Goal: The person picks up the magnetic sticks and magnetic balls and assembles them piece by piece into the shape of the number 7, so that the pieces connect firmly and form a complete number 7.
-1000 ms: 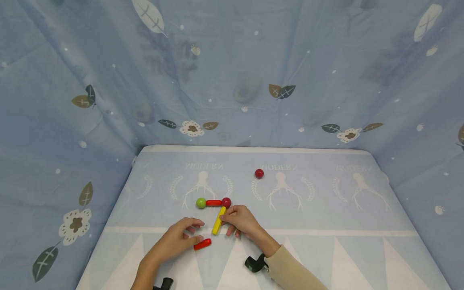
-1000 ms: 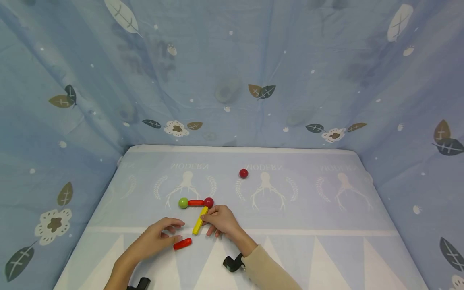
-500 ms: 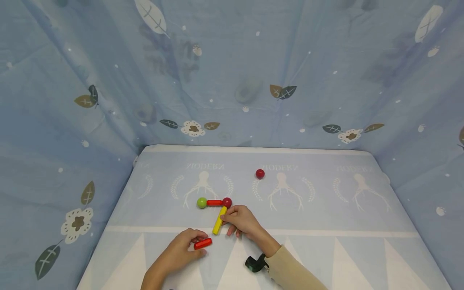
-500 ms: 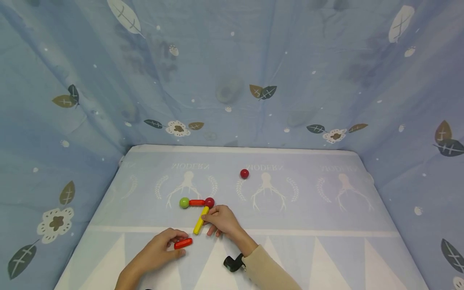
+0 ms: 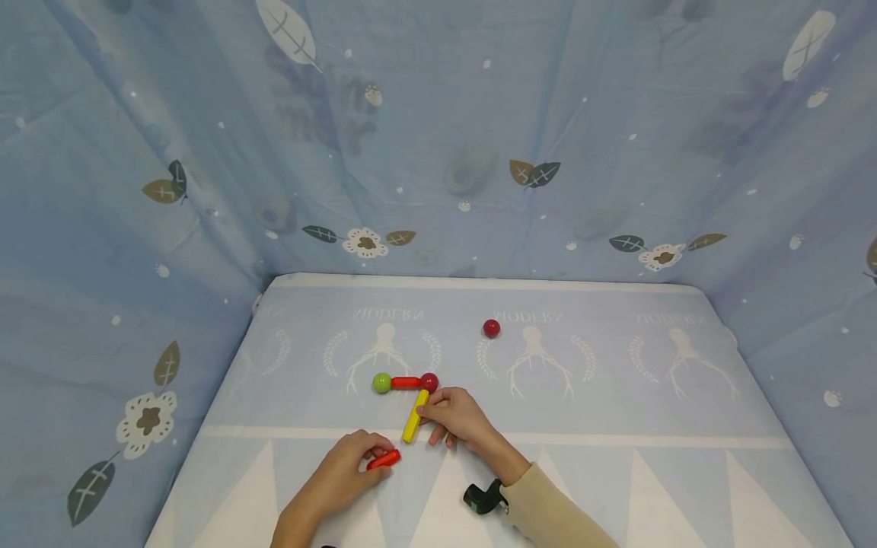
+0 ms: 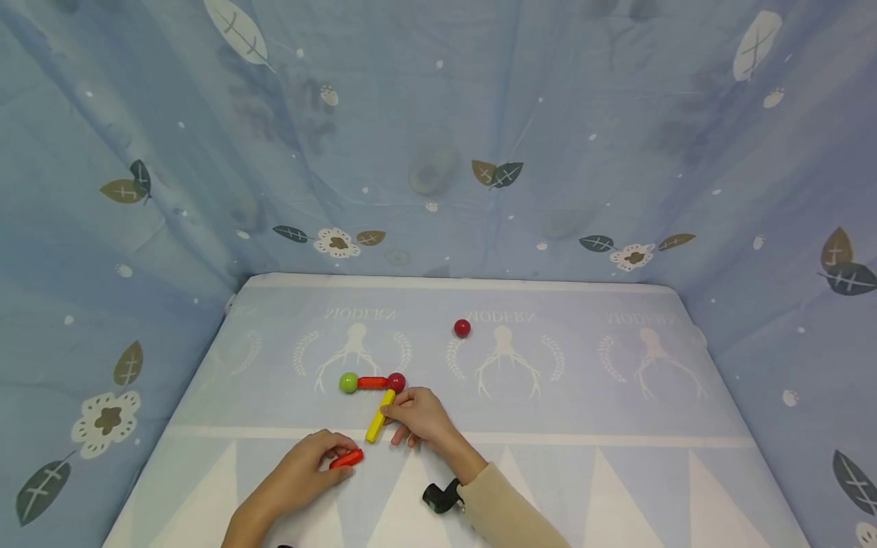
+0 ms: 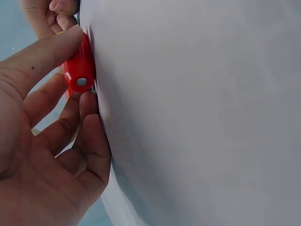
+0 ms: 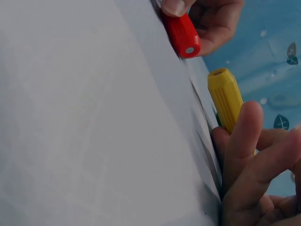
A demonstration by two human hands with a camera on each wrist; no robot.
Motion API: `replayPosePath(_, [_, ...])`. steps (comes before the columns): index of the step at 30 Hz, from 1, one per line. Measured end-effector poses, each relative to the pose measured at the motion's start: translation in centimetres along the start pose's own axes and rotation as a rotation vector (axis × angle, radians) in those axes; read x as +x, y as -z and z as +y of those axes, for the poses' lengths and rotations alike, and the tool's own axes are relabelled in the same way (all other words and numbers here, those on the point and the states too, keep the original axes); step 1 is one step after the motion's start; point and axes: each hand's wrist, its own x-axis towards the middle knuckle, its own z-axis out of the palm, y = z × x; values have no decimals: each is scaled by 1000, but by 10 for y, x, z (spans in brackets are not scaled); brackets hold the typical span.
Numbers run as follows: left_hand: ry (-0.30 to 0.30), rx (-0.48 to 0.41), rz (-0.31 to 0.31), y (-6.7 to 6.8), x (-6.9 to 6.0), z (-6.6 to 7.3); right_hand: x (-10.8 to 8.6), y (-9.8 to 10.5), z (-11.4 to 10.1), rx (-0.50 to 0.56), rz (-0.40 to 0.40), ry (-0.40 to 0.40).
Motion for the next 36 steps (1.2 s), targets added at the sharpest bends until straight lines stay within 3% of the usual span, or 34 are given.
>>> replayPosePath(7, [13, -70, -1, 0, 0, 4, 0, 0, 0, 5, -4, -3])
replayPosePath(16, [81, -139, -4, -2, 5, 12, 1, 1, -1, 7, -10, 6])
replayPosePath(27, [119, -216, -47, -6, 10, 15, 1, 1, 0, 10, -18, 12])
replayPosePath(36, [75, -203, -35, -6, 9, 15, 0, 1, 0, 15, -18, 8])
